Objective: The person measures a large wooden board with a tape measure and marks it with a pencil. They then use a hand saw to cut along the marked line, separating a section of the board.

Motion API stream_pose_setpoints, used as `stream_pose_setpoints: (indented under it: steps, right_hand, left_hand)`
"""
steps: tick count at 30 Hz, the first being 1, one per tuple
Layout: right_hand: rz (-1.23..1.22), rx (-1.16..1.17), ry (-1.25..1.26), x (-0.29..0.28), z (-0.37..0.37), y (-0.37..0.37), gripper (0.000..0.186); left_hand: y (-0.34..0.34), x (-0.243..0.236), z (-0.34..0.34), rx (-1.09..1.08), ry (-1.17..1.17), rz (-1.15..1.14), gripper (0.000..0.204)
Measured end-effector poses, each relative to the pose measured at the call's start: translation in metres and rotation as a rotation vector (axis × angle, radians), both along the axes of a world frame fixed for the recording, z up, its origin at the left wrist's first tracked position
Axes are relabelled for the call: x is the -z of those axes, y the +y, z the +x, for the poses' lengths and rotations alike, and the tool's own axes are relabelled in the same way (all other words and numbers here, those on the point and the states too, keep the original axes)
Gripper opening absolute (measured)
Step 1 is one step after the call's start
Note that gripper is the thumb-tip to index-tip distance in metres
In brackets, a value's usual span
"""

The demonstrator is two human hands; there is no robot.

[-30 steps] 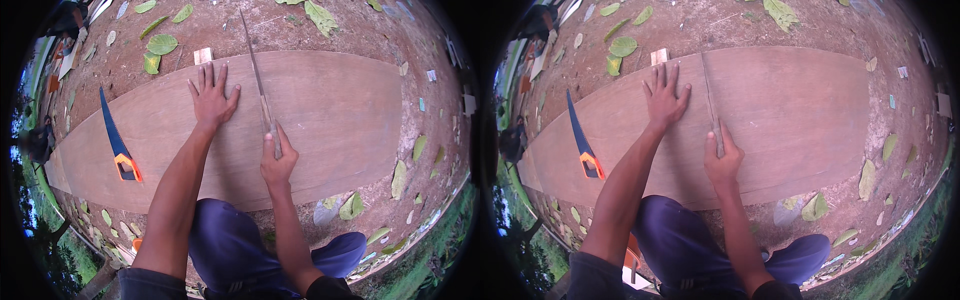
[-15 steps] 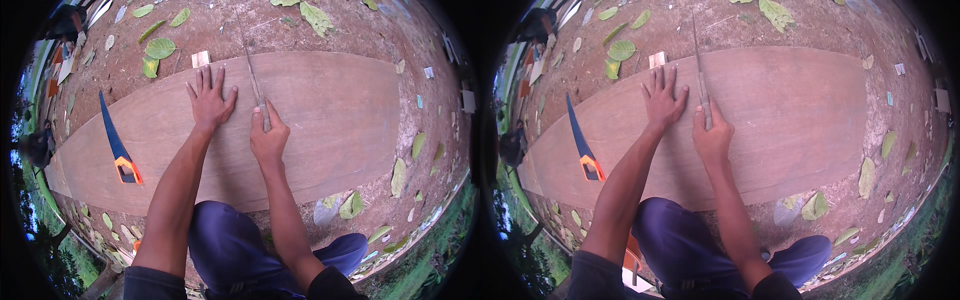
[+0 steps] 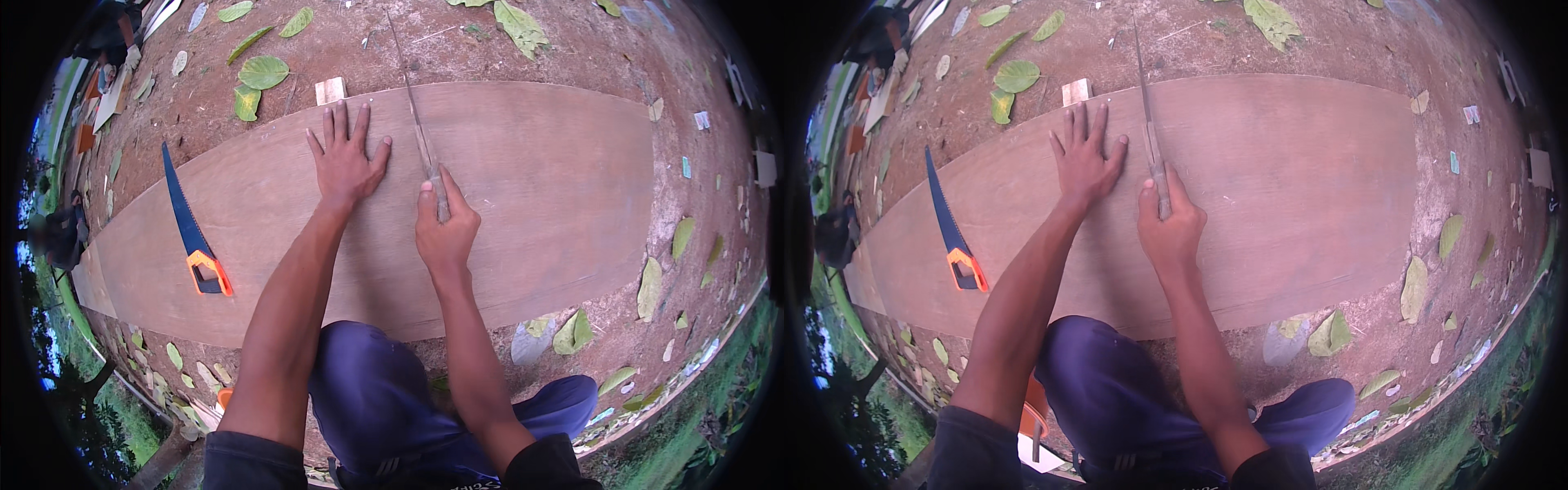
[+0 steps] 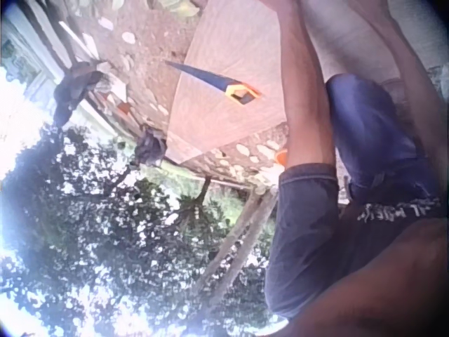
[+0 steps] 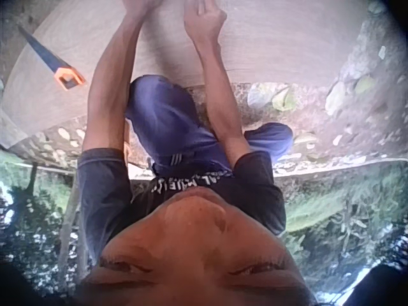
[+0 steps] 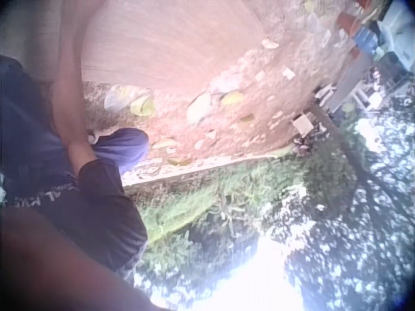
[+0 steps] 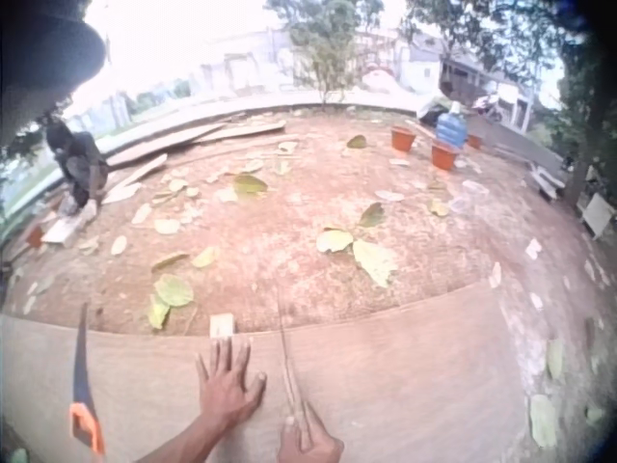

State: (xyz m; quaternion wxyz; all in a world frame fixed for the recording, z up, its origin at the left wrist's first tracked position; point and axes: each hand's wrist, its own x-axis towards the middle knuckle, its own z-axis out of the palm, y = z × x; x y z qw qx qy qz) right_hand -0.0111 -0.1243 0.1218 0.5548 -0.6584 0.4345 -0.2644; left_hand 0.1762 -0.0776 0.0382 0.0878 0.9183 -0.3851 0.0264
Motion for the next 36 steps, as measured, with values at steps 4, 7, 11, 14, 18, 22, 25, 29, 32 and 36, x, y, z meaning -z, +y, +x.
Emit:
stream_pose_setpoints:
  steps: [4,7,11,14,18,22,25,29,32,36]
  right_hand:
    - [-0.071,-0.068,0.050,-0.017,-0.128,0.086,0.043]
    - [-0.069,-0.025,0.005,-0.013,-0.119,0.079,0.042]
    - [0.061,-0.001,-0.018,-0.001,0.009,-0.015,0.040]
    - [0.049,0.006,0.006,0.001,-0.007,0.006,0.041]
    - [-0.123,-0.010,-0.020,-0.006,-0.114,0.081,0.042]
    - [0.045,0.036,-0.033,-0.002,-0.073,0.045,0.043]
    - [0.054,0.022,-0.031,-0.002,0.009,-0.018,0.043]
    - [0.016,0.019,-0.011,0.002,-0.042,0.037,0.043]
    - [-0.145,-0.004,-0.020,-0.010,-0.116,0.086,0.045]
    - [-0.042,-0.018,-0.030,-0.004,-0.070,0.063,0.044]
  left_hand:
    - [0.014,0.002,0.003,-0.041,0.002,0.020,0.075]
    - [0.007,-0.002,0.005,-0.040,-0.011,0.003,0.074]
    - [-0.005,-0.004,-0.001,-0.001,-0.010,-0.029,0.073]
    - [-0.002,-0.002,0.002,-0.008,-0.010,-0.011,0.074]
    - [0.006,-0.003,0.009,-0.047,-0.007,0.018,0.075]
    - [0.005,-0.001,0.004,-0.040,-0.014,0.023,0.077]
    - [-0.008,-0.005,0.000,-0.007,-0.016,-0.012,0.075]
    - [0.006,0.003,0.005,-0.035,-0.015,0.000,0.074]
    - [0.009,-0.001,0.001,-0.046,0.003,0.023,0.073]
    - [0.002,-0.004,0.004,-0.029,-0.012,-0.003,0.074]
